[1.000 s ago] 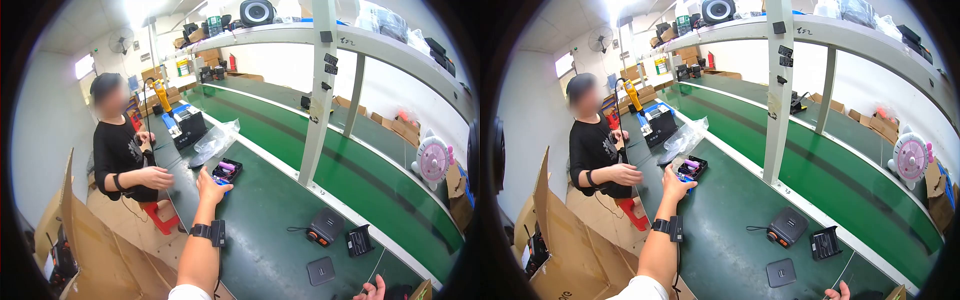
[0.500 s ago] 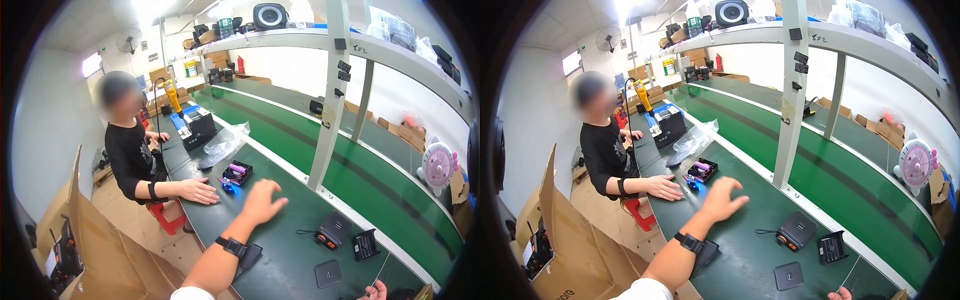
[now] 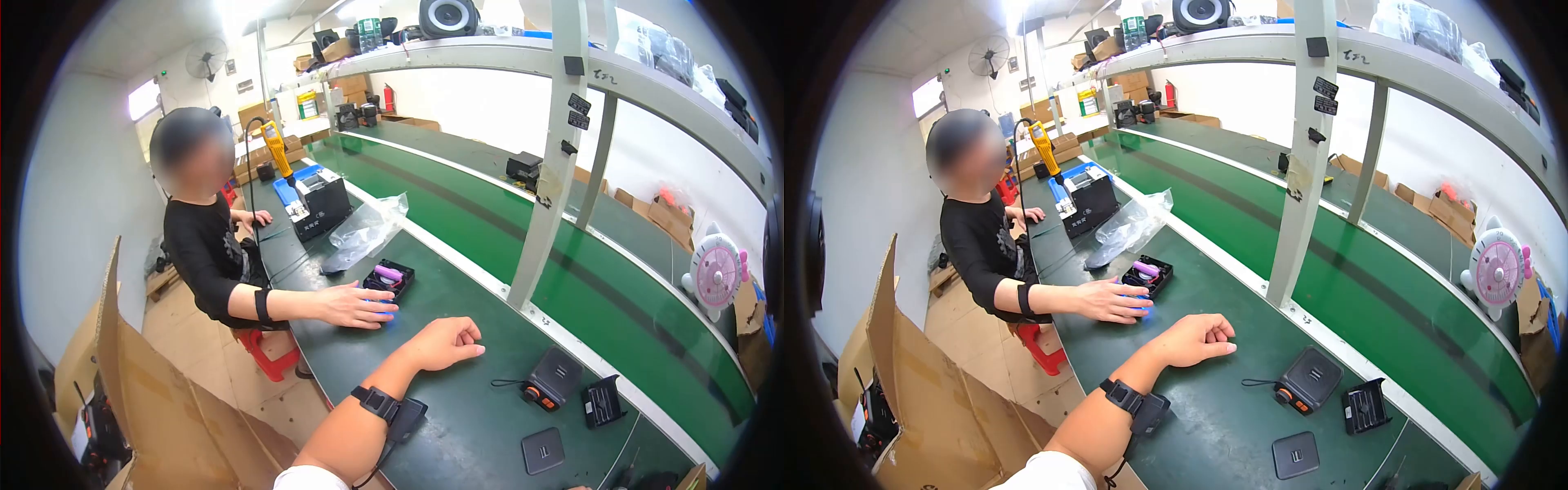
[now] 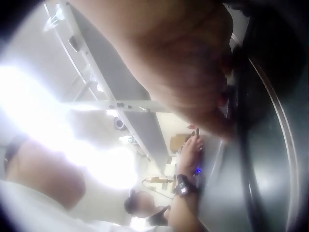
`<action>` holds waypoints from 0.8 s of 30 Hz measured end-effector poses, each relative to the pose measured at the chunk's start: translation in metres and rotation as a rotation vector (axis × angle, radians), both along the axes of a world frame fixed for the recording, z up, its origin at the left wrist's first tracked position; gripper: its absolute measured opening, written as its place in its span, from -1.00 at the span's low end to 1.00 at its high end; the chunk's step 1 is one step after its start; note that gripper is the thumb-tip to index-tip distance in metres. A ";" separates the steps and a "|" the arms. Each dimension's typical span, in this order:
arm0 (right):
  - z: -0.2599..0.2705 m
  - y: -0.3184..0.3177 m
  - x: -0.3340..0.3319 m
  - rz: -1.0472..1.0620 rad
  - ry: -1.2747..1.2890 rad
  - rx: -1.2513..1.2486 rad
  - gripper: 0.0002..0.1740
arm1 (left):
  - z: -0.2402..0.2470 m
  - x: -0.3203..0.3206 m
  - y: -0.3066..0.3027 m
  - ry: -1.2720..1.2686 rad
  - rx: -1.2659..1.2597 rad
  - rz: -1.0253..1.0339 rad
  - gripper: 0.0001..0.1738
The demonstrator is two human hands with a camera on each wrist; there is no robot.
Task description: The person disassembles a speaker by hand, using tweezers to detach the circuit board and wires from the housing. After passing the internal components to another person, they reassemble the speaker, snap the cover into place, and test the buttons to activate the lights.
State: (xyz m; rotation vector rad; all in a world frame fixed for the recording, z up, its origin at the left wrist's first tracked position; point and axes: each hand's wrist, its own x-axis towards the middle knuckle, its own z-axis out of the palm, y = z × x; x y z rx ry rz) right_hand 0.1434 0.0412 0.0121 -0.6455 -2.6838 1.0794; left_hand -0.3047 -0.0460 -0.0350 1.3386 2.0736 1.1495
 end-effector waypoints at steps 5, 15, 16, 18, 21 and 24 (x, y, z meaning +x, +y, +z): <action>-0.004 0.010 0.002 0.142 -0.034 0.093 -0.69 | 0.003 0.004 -0.002 0.060 0.050 0.018 -0.67; -0.021 0.018 0.010 0.054 -0.063 0.014 -0.77 | 0.000 0.002 0.007 -0.109 -0.022 0.025 -0.72; -0.020 0.018 0.008 0.045 -0.057 0.005 -0.75 | -0.001 0.002 0.007 -0.107 -0.020 0.034 -0.72; -0.025 0.019 0.011 0.048 -0.054 -0.018 -0.75 | -0.002 0.002 0.007 -0.120 -0.017 0.032 -0.72; -0.027 0.018 0.012 0.064 -0.024 -0.041 -0.74 | -0.002 0.002 0.006 -0.127 -0.010 0.034 -0.73; -0.028 0.019 0.013 0.108 0.027 -0.078 -0.75 | -0.001 0.003 0.006 -0.115 -0.013 0.037 -0.70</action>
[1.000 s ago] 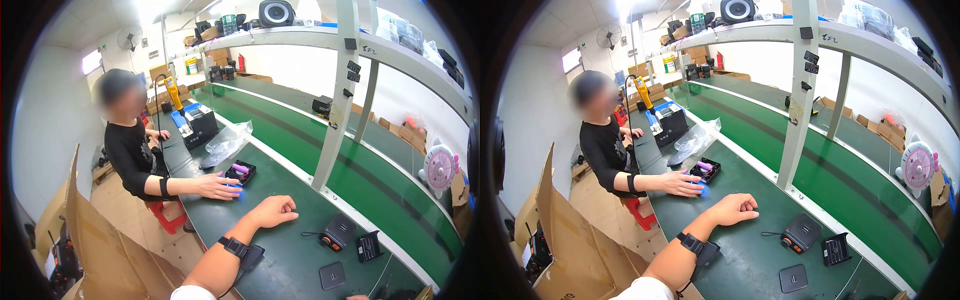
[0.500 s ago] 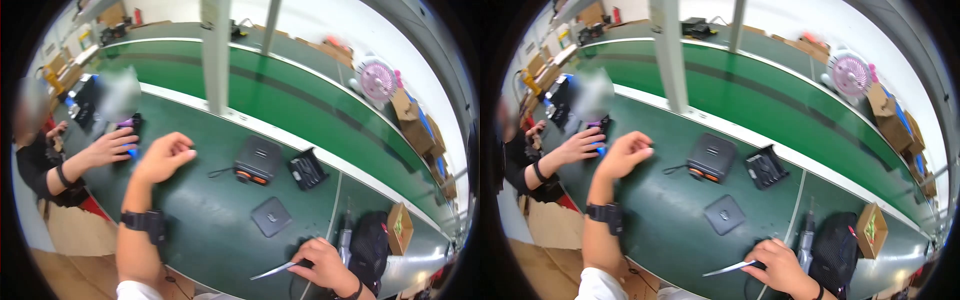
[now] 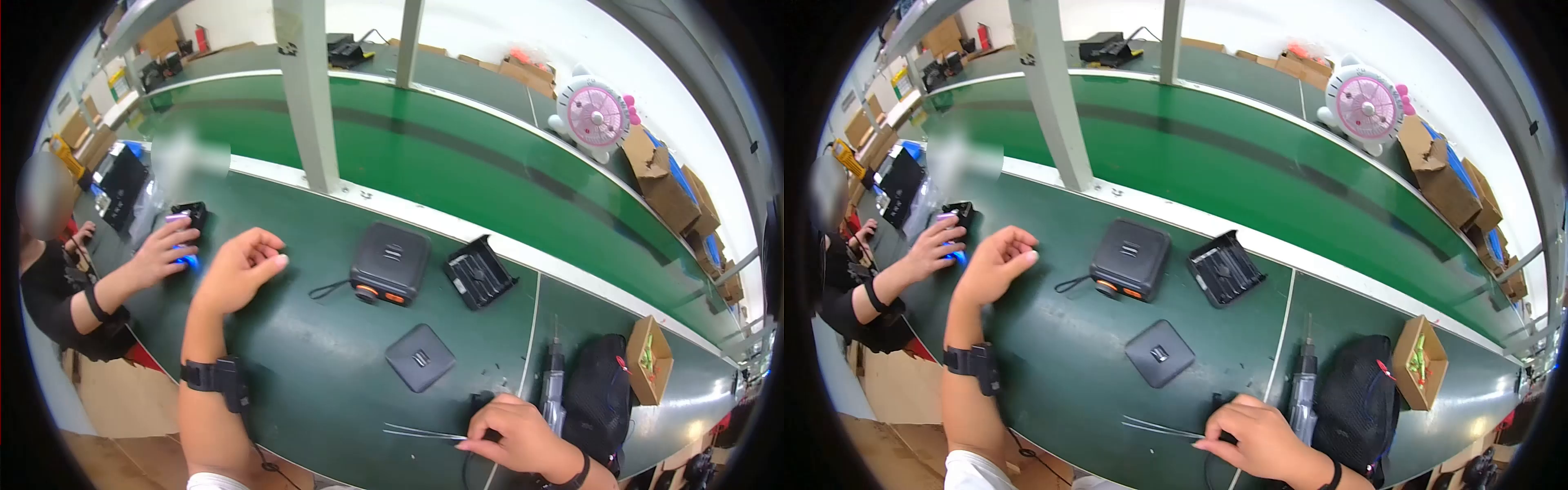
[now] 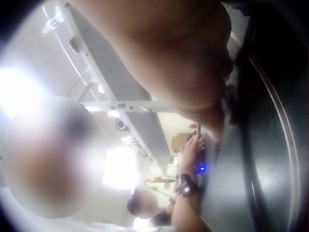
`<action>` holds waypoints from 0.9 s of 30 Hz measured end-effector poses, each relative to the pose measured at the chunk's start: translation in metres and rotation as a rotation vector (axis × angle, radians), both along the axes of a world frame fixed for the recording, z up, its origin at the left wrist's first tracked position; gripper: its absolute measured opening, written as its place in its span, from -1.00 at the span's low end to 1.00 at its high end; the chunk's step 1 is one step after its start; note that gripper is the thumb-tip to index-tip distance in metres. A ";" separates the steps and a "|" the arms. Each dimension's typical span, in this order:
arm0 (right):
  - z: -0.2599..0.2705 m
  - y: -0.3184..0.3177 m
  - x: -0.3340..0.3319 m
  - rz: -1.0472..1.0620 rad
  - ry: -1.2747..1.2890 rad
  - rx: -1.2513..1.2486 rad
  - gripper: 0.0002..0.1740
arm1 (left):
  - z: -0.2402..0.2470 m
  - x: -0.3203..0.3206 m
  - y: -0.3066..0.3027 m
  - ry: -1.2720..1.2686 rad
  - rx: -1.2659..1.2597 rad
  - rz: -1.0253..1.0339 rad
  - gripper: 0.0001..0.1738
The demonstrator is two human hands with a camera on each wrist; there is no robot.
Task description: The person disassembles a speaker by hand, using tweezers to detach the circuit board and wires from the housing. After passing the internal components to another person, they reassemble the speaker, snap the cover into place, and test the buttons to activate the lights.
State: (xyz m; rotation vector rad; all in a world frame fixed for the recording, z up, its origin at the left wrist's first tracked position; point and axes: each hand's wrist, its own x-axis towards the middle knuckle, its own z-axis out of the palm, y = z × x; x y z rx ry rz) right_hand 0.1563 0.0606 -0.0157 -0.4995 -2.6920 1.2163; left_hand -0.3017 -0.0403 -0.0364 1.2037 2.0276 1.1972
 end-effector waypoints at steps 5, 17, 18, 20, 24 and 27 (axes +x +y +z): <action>0.004 -0.007 -0.001 -0.103 0.006 -0.184 -0.69 | -0.001 -0.003 -0.002 0.036 0.019 -0.028 -0.68; 0.006 -0.011 -0.005 -0.034 0.119 -0.053 -0.72 | 0.062 0.126 -0.029 0.228 0.162 -0.496 -0.81; 0.008 -0.011 -0.006 0.007 0.123 -0.091 -0.72 | 0.059 0.147 -0.034 0.302 0.128 -0.617 -0.82; 0.010 -0.010 -0.008 0.074 0.139 -0.113 -0.71 | 0.046 0.182 -0.044 0.362 0.062 -0.772 -0.81; 0.008 -0.008 -0.002 0.073 0.198 -0.101 -0.70 | 0.026 0.220 -0.055 0.492 0.007 -0.780 -0.82; 0.006 -0.006 0.010 -0.196 0.469 0.063 -0.74 | 0.019 0.231 -0.060 0.551 -0.035 -0.794 -0.78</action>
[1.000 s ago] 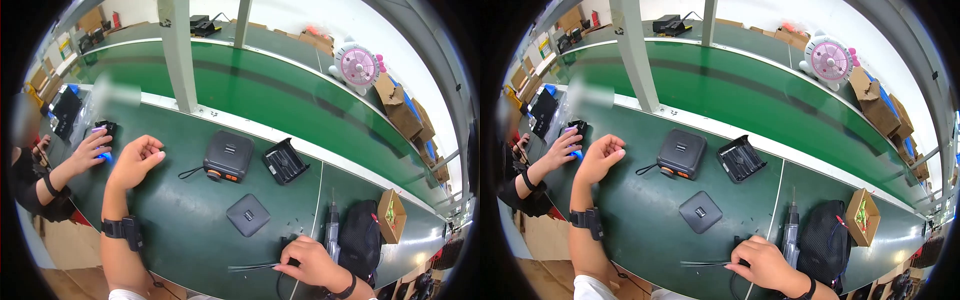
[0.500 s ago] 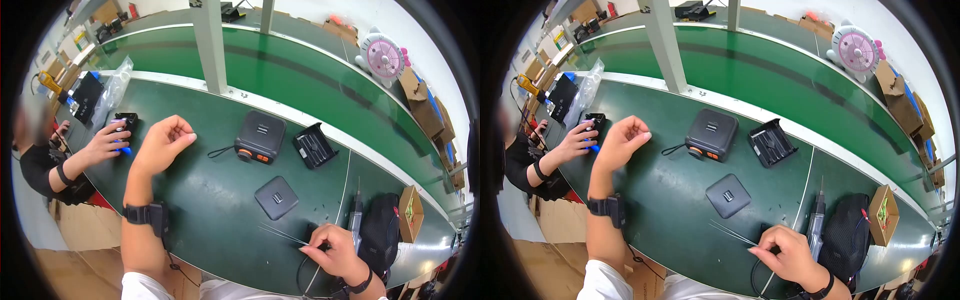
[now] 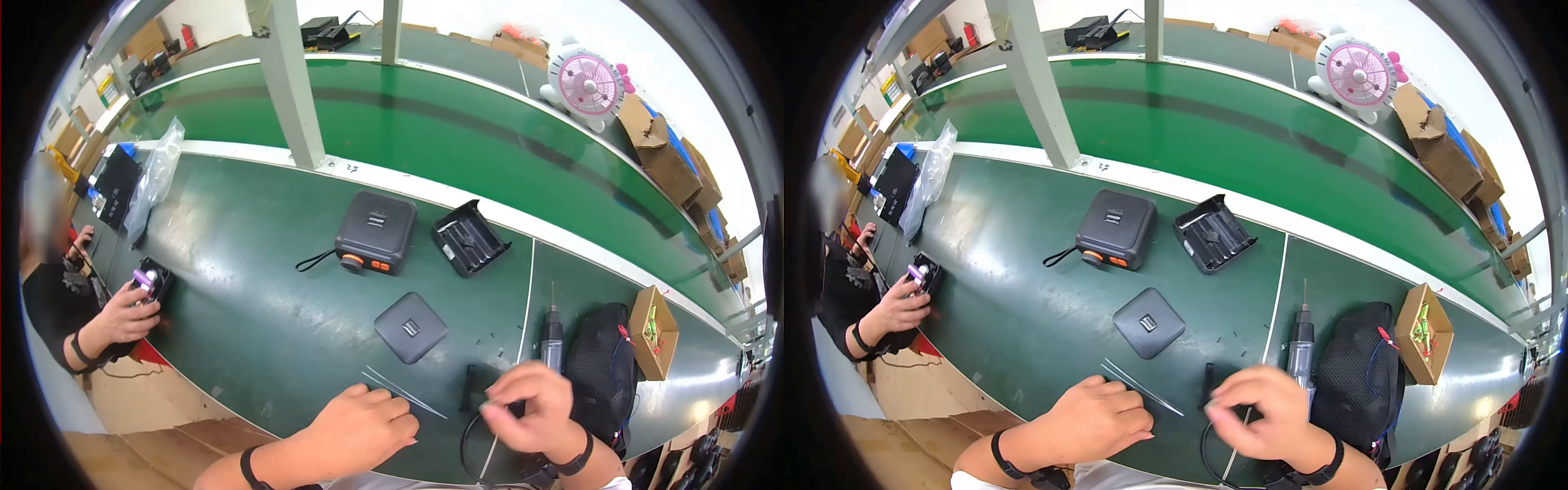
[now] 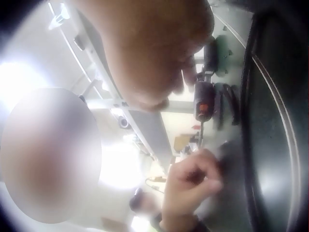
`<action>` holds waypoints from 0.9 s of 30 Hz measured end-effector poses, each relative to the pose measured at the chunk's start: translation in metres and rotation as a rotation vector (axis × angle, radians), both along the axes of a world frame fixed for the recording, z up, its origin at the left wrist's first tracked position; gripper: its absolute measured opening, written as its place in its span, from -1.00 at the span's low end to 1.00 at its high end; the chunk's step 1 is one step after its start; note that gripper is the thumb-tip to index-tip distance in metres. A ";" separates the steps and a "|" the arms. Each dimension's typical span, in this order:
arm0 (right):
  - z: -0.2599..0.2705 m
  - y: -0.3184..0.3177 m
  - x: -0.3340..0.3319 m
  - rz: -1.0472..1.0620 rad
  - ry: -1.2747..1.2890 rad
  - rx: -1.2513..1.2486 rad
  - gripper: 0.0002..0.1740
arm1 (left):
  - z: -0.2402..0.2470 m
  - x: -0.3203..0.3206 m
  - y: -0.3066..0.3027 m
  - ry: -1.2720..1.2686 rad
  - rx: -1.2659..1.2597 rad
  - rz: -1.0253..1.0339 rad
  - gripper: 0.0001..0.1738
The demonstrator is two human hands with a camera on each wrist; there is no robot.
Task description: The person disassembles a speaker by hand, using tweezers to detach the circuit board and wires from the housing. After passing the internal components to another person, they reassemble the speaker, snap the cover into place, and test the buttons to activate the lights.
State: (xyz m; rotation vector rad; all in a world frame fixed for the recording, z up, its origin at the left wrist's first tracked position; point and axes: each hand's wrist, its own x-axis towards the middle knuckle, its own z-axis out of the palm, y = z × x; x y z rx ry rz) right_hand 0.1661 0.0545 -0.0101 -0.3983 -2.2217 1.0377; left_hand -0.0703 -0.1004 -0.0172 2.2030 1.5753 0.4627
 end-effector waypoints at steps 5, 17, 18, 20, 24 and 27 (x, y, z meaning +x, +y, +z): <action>-0.011 0.018 0.003 -0.395 0.197 -0.450 -0.78 | 0.006 -0.009 0.006 0.033 0.037 -0.070 -0.80; 0.015 0.035 0.001 -0.361 -0.497 0.276 -0.48 | 0.030 -0.021 0.106 -0.403 0.284 0.091 -0.77; 0.014 0.035 0.002 -0.365 -0.495 0.279 -0.48 | 0.023 -0.022 0.108 -0.402 0.287 0.087 -0.77; 0.010 0.037 0.004 -0.319 -0.538 0.285 -0.42 | 0.015 -0.025 0.109 -0.355 0.335 0.039 -0.77; 0.002 0.035 0.002 -0.333 -0.523 0.288 -0.53 | 0.030 -0.027 0.112 -0.444 0.563 0.141 -0.85; 0.003 0.034 0.001 -0.334 -0.504 0.264 -0.62 | 0.027 -0.030 0.120 -0.482 0.938 0.279 -0.72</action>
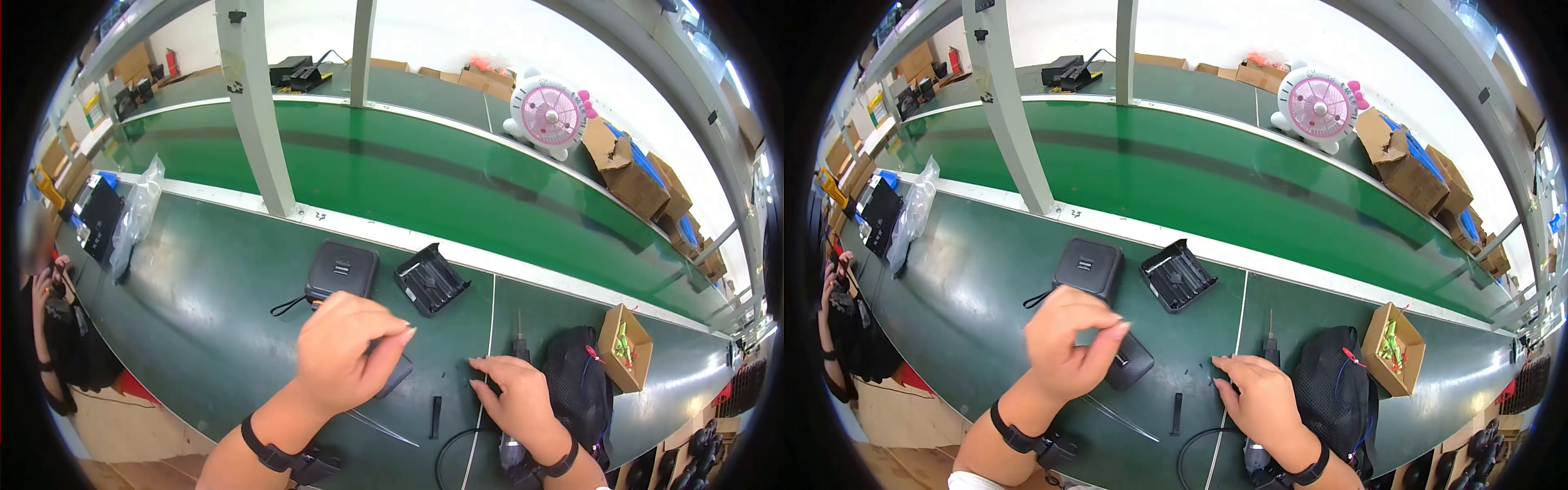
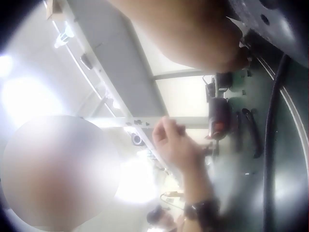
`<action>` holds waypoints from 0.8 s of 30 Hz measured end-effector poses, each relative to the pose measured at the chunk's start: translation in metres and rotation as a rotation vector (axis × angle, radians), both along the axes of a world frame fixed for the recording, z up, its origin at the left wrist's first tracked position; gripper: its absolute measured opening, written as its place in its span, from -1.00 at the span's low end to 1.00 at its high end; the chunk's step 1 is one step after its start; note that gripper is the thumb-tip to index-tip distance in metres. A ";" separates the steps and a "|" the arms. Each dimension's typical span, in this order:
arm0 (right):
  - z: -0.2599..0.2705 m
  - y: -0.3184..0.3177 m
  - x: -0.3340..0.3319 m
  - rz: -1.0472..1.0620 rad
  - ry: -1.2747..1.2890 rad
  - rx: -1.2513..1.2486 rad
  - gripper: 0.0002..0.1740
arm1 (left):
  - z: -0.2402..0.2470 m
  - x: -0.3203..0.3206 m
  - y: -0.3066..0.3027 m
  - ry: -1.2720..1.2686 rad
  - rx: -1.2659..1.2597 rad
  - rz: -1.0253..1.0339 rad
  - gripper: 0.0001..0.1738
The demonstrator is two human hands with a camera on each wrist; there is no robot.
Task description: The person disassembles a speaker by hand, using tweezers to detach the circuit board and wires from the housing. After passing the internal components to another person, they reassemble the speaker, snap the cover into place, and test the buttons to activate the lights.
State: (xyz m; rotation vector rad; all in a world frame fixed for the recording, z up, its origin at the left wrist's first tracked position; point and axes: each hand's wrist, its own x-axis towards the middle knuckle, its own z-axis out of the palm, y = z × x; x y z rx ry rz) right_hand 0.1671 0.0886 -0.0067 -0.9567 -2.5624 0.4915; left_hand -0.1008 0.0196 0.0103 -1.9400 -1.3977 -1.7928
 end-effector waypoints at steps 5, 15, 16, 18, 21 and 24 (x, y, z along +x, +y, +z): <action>0.002 -0.001 -0.002 -0.008 0.010 -0.022 -0.71 | -0.009 0.000 0.005 0.314 -0.303 0.089 -0.55; -0.008 0.003 0.001 0.004 0.075 -0.015 -0.83 | -0.015 -0.022 -0.009 0.212 -0.285 0.054 -0.72; -0.006 0.002 0.001 0.000 0.079 -0.016 -0.83 | -0.015 -0.023 -0.011 0.216 -0.286 0.050 -0.72; 0.000 0.003 0.002 -0.038 -0.038 -0.097 -0.78 | -0.014 -0.023 -0.013 0.054 -0.453 0.063 -0.59; 0.006 0.008 0.000 -0.034 -0.008 -0.168 -0.74 | -0.005 -0.016 -0.016 0.154 -0.648 0.013 -0.42; 0.008 0.011 0.000 0.040 -0.056 -0.145 -0.73 | -0.006 -0.008 -0.022 0.374 -0.760 -0.049 -0.15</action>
